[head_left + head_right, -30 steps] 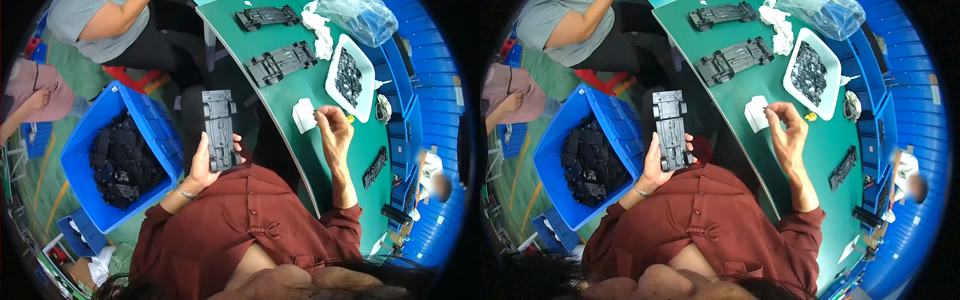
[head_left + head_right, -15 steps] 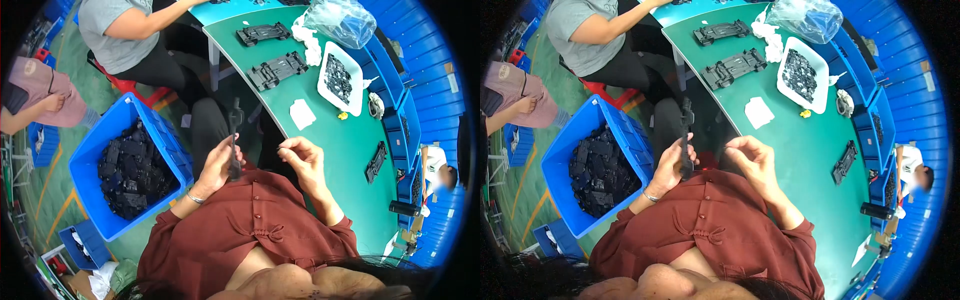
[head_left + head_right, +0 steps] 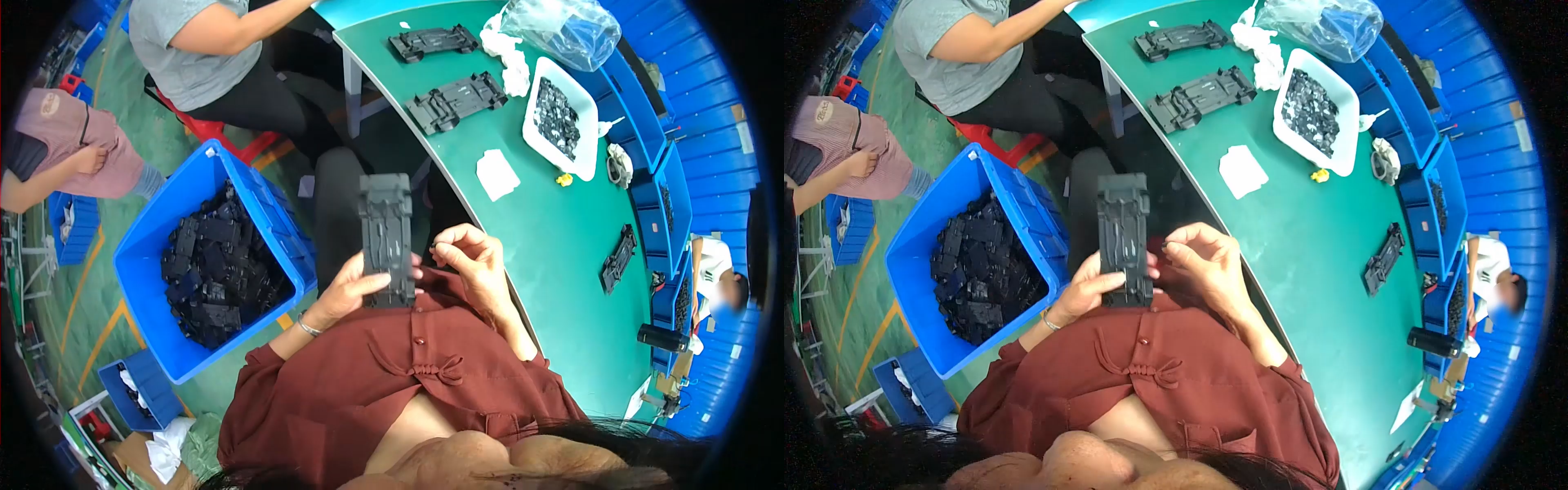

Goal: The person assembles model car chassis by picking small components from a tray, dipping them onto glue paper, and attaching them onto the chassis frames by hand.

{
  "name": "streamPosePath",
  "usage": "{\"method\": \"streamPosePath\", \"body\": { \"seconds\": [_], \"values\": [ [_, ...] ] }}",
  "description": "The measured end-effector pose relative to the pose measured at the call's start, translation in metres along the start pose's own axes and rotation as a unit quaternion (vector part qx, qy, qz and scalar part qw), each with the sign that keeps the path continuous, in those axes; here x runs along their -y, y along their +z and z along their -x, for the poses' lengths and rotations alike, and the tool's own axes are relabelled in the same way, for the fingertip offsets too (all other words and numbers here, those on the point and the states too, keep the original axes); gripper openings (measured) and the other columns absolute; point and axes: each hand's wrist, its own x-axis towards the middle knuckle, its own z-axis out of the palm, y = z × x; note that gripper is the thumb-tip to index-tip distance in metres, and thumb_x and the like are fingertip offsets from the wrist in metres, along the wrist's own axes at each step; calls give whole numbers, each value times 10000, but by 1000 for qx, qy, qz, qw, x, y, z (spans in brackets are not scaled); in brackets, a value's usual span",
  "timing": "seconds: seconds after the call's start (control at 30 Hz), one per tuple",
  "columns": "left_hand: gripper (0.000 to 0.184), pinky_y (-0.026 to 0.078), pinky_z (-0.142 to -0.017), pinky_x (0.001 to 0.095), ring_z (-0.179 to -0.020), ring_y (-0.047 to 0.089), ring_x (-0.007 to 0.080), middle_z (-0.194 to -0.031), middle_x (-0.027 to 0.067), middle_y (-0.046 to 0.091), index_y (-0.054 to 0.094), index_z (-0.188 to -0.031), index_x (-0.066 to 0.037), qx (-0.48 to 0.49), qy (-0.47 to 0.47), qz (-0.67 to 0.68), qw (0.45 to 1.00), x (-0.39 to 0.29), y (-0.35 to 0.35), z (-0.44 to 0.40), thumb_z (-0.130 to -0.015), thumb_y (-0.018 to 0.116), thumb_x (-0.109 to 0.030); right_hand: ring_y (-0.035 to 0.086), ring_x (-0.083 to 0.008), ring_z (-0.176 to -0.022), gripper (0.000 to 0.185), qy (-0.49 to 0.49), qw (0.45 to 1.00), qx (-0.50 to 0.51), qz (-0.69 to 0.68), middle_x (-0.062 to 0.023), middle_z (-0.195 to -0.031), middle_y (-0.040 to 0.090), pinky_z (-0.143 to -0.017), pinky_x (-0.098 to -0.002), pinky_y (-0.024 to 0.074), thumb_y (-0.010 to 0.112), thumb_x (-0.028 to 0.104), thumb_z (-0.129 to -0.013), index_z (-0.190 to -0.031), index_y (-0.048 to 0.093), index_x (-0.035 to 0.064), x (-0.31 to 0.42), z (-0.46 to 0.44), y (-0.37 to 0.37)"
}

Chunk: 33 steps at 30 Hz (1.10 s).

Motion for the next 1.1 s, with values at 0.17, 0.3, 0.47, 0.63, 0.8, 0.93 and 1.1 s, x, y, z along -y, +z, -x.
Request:
{"method": "streamPosePath", "body": {
  "seconds": [0.17, 0.3, 0.47, 0.63, 0.8, 0.93, 1.1],
  "values": [
    [485, 515, -994, 666, -1305, 544, 354, -1370, 202, 532, 430, -1394, 38, -39, 36, 128, 990, -3, 1, -10, -981, 622, -130, 642, -127, -787, 101, -29, 999, -9, -8, -61, -883, 700, -770, -260, 520, 719, -14, -890, -989, 699, -12, -6, -9, -7],
    [470, 552, -958, 630, -1298, 550, 354, -1413, 219, 511, 375, -1457, 3, -69, 57, 109, 990, 0, -7, -16, -1042, 526, -161, 642, -122, -776, 126, -26, 999, -35, -12, -66, -889, 710, -753, -255, 520, 726, -8, -891, -1016, 705, -18, -10, -16, -10],
    [440, 556, -968, 595, -1288, 565, 337, -1401, 216, 540, 446, -1419, 26, -47, 49, 188, 980, 7, -20, -24, -1097, 395, -269, 637, -111, -753, 128, -28, 999, -15, 40, -63, -876, 721, -715, -241, 515, 733, 5, -898, -1022, 710, -14, -21, -23, -20],
    [424, 564, -955, 587, -1271, 583, 343, -1361, 221, 571, 470, -1393, 48, -64, 52, 171, 982, 6, -22, -28, -1092, 407, -244, 627, -89, -777, 94, -33, 998, -9, 50, -38, -891, 711, -726, -229, 508, 724, 27, -919, -1005, 706, -8, -28, -30, -21],
    [378, 603, -891, 555, -1206, 630, 341, -1293, 216, 616, 483, -1376, 24, -148, 60, 122, 980, 5, -17, -35, -1056, 502, -176, 613, -70, -811, 80, -47, 995, -8, 85, -12, -909, 687, -753, -223, 504, 712, 61, -945, -984, 692, -5, -27, -35, -12],
    [371, 612, -870, 543, -1191, 639, 338, -1289, 217, 618, 477, -1374, 6, -163, 50, 84, 982, -3, -8, -39, -1037, 528, -141, 612, -71, -803, 81, -48, 994, -8, 96, -12, -896, 685, -749, -225, 506, 707, 59, -945, -990, 689, -7, -28, -40, -8],
    [398, 610, -871, 531, -1182, 644, 335, -1293, 217, 619, 460, -1389, -9, -171, 33, 117, 978, -5, -6, -41, -1006, 529, -91, 623, -80, -762, 86, 12, 999, -1, 38, -26, -849, 689, -726, -237, 514, 717, 55, -929, -978, 698, -13, -23, -43, -5]
  ]
}}
